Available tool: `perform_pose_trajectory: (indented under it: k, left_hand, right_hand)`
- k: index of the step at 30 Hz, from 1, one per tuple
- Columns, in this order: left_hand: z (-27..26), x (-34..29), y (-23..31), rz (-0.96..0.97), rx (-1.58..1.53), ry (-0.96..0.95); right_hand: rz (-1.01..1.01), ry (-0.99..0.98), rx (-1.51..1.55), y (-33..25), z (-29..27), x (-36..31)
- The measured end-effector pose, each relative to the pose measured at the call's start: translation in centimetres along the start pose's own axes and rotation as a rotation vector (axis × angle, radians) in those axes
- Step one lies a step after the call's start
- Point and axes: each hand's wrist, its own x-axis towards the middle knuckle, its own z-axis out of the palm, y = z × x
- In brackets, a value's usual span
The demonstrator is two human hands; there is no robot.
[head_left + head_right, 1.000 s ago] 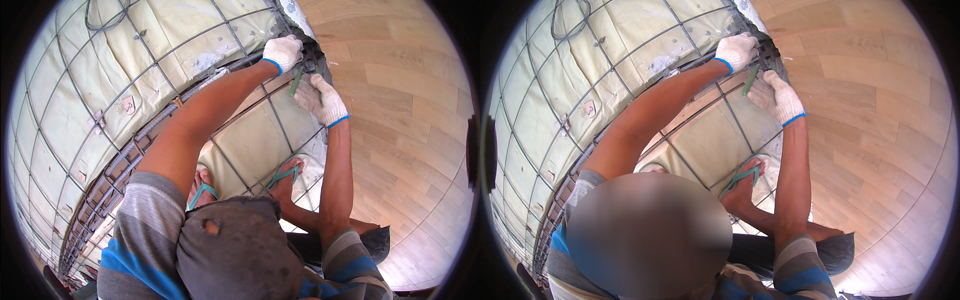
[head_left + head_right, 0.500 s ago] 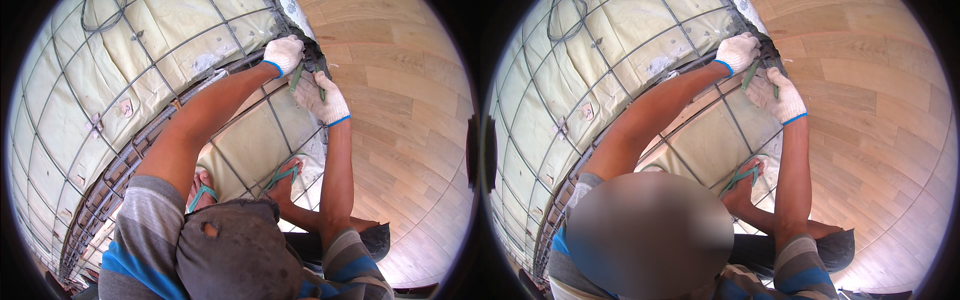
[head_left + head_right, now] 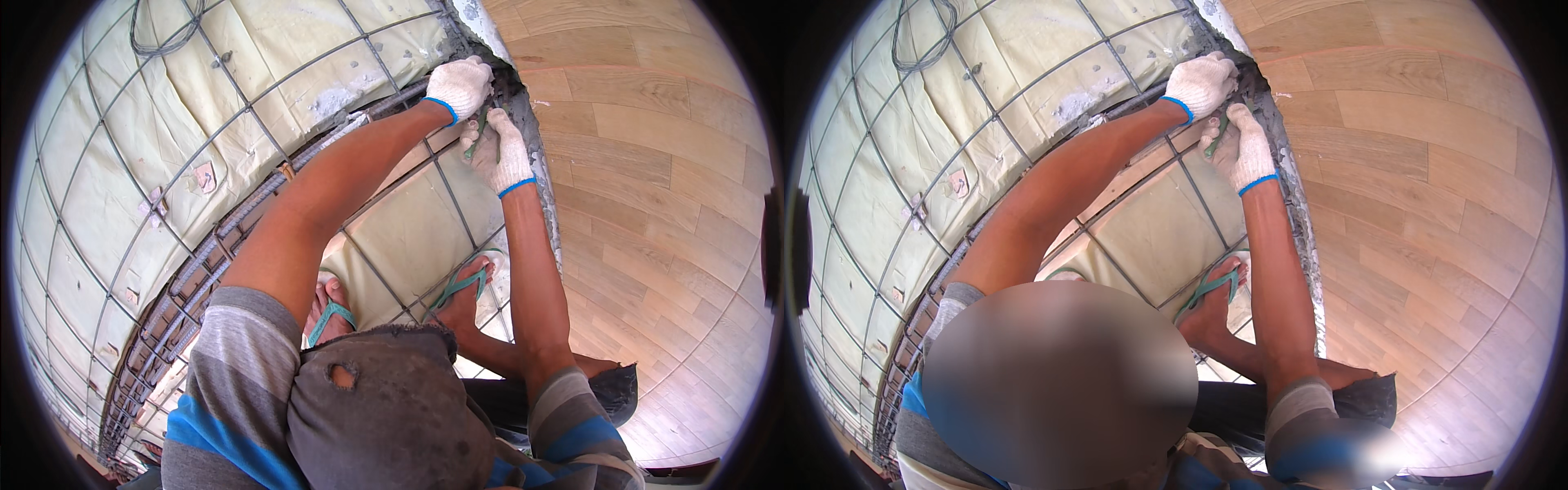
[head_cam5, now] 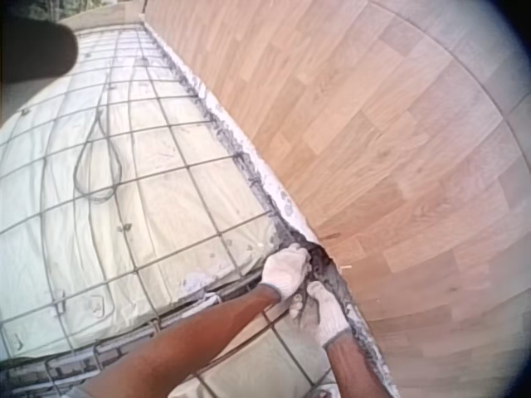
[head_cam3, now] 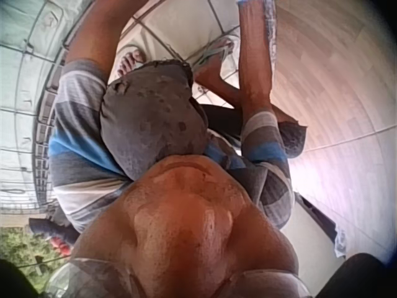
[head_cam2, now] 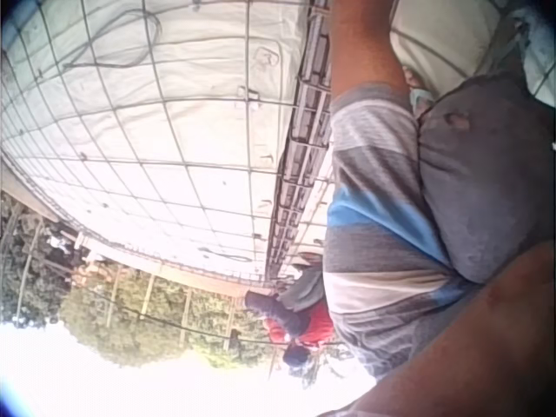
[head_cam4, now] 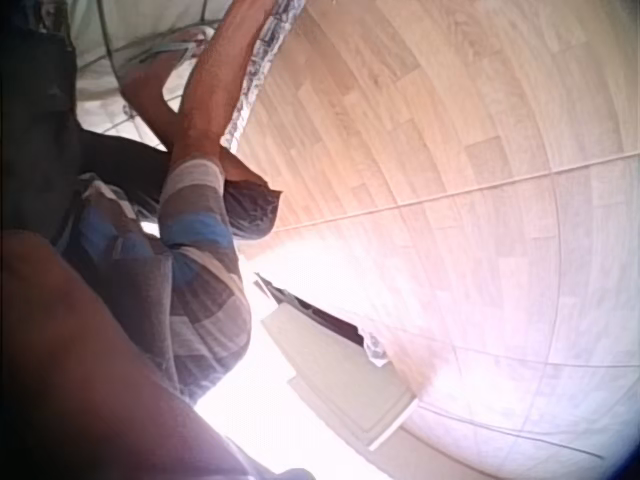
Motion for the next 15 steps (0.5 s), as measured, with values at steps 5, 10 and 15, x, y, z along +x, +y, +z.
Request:
perform_pose_trajectory:
  k: [5, 10, 15]
  left_hand:
    - [-0.5, -0.2, 0.1, 0.044, 0.004, -0.023]
    - [-1.3, -0.7, 0.0, 0.029, -0.054, -0.016]
    - [-2.8, -1.7, 2.0, -0.124, -0.213, 0.056]
  right_hand:
    - [-0.131, -0.028, 0.131, 3.7, -1.3, 1.6]
    - [0.054, -0.24, 0.427, 3.4, -2.4, 1.0]
    - [0.2, -0.769, 1.271, 4.0, -1.4, 1.0]
